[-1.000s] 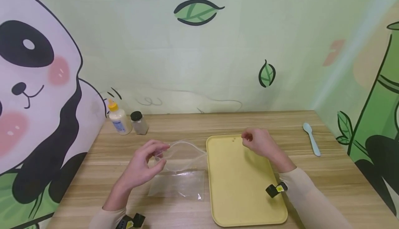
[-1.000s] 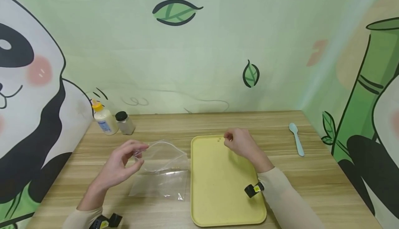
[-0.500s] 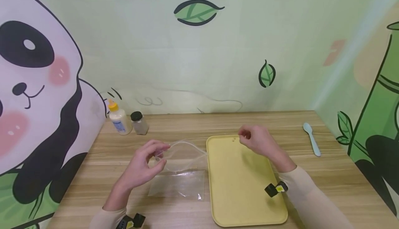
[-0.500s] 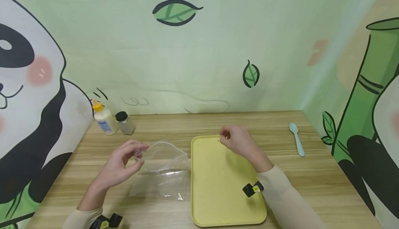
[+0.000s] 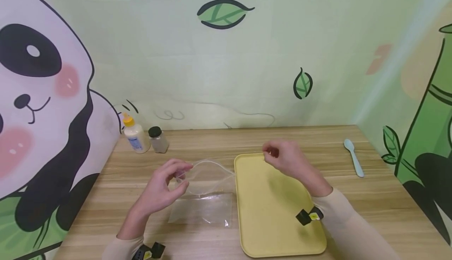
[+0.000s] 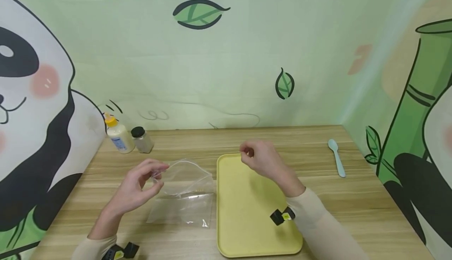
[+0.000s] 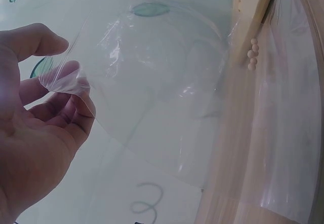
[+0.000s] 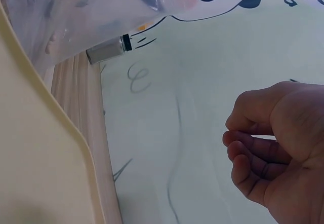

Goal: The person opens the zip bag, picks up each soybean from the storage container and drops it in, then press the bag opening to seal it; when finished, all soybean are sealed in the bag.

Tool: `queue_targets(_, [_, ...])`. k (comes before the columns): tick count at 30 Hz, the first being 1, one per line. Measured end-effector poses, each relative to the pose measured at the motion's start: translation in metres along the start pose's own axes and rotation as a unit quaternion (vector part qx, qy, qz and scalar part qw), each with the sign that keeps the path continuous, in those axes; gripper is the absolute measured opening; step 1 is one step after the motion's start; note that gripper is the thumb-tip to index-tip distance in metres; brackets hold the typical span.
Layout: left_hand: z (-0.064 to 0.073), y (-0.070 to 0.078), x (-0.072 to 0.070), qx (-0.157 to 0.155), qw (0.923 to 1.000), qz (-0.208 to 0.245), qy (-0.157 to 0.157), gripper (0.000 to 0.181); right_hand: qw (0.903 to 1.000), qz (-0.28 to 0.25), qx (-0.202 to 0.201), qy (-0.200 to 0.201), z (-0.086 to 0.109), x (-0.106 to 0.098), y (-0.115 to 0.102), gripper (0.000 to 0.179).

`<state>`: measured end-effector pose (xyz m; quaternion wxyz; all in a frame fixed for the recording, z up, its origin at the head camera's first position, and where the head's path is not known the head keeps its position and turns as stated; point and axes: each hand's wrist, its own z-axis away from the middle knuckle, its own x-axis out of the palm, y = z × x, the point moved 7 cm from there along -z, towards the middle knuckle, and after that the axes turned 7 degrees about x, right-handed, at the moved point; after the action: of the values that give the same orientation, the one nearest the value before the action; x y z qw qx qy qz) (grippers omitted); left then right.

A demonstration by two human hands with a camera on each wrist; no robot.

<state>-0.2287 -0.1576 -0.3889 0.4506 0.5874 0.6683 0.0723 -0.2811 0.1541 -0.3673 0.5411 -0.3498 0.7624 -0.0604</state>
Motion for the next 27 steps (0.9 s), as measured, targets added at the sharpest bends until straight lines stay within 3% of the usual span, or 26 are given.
queue_targets(10, [0.001,-0.001,0.0,-0.002,1.0,-0.004,0.0,0.045,0.9968,-0.018,-0.073,0.029,-0.001,-0.004,-0.028,0.007])
queue_targets(27, [0.0,-0.001,0.0,0.008,1.0,0.002,-0.002,0.044,0.9897,-0.063,-0.125,0.03,-0.006,0.001,-0.063,0.008])
